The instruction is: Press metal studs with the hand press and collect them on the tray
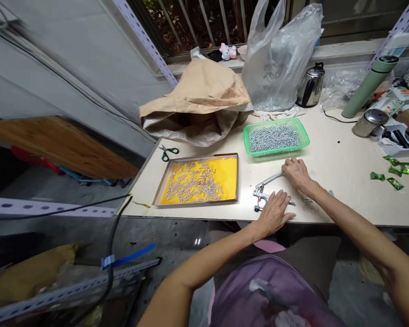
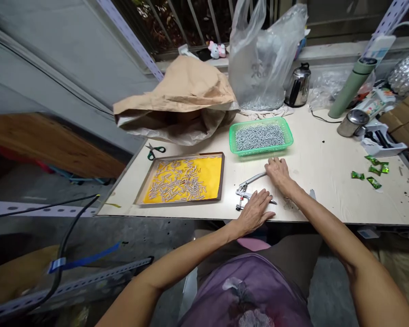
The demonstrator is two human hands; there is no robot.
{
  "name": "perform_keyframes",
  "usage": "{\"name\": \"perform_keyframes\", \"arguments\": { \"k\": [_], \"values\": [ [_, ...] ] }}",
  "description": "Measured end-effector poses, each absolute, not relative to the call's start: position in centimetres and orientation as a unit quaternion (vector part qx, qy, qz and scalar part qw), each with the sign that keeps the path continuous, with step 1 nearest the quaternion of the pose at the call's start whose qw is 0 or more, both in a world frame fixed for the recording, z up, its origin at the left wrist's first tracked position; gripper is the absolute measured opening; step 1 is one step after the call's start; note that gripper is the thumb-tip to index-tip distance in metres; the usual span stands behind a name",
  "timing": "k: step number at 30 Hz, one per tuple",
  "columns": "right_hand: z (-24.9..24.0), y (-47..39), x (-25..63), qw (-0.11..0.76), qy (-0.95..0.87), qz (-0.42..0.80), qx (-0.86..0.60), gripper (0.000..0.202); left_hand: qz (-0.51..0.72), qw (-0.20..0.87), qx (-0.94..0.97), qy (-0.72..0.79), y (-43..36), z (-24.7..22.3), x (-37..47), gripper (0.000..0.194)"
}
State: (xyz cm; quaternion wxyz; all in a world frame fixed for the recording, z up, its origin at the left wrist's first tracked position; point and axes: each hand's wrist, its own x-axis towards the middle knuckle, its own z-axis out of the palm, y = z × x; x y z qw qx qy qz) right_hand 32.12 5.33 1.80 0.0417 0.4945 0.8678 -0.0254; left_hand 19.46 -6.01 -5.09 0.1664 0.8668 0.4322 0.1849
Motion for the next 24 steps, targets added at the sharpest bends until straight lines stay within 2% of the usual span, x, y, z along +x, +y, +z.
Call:
{"name": "perform_keyframes", "arguments": {
  "k": [3,6,9,11,14,18,21,24],
  "values": [
    [2.3,3.5,29.5,0.028,0.926,-0.060,0.371,0.015,0.186,0.195,0.861,0.432,-5.9,-4.9,19.7,0.047],
    [2.0,1.4,27.3,0.029,0.970,-0.083,0.229,0.014,0.183,0.206,0.885,0.376,-7.1,-5.1,19.6,0.036],
    [0.9,0.9,26.0,0.037,0.985,-0.056,0.156,0.013,0.204,0.183,0.919,0.283,-9.2,-5.0,17.6,0.027],
    [0.1,1.3,25.7,0.032,0.990,-0.045,0.129,0.008,0.222,0.140,0.915,0.306,-10.3,-4.5,14.7,0.024],
    [-0.7,1.8,25.6,-0.010,0.989,-0.076,0.124,0.009,0.224,0.058,0.871,0.433,-9.8,-2.9,8.9,0.028],
    [0.5,3.0,25.7,-0.179,0.961,-0.135,0.162,0.019,0.145,0.018,0.759,0.634,-6.3,-1.4,2.2,0.025],
    [3.0,6.0,25.9,-0.307,0.914,-0.093,0.247,0.017,0.052,0.051,0.754,0.653,-4.0,-1.1,0.0,0.023],
    [5.6,10.0,26.6,-0.318,0.883,-0.020,0.345,0.013,-0.013,0.084,0.769,0.633,-2.9,-1.0,-0.5,0.022]
  ]
}}
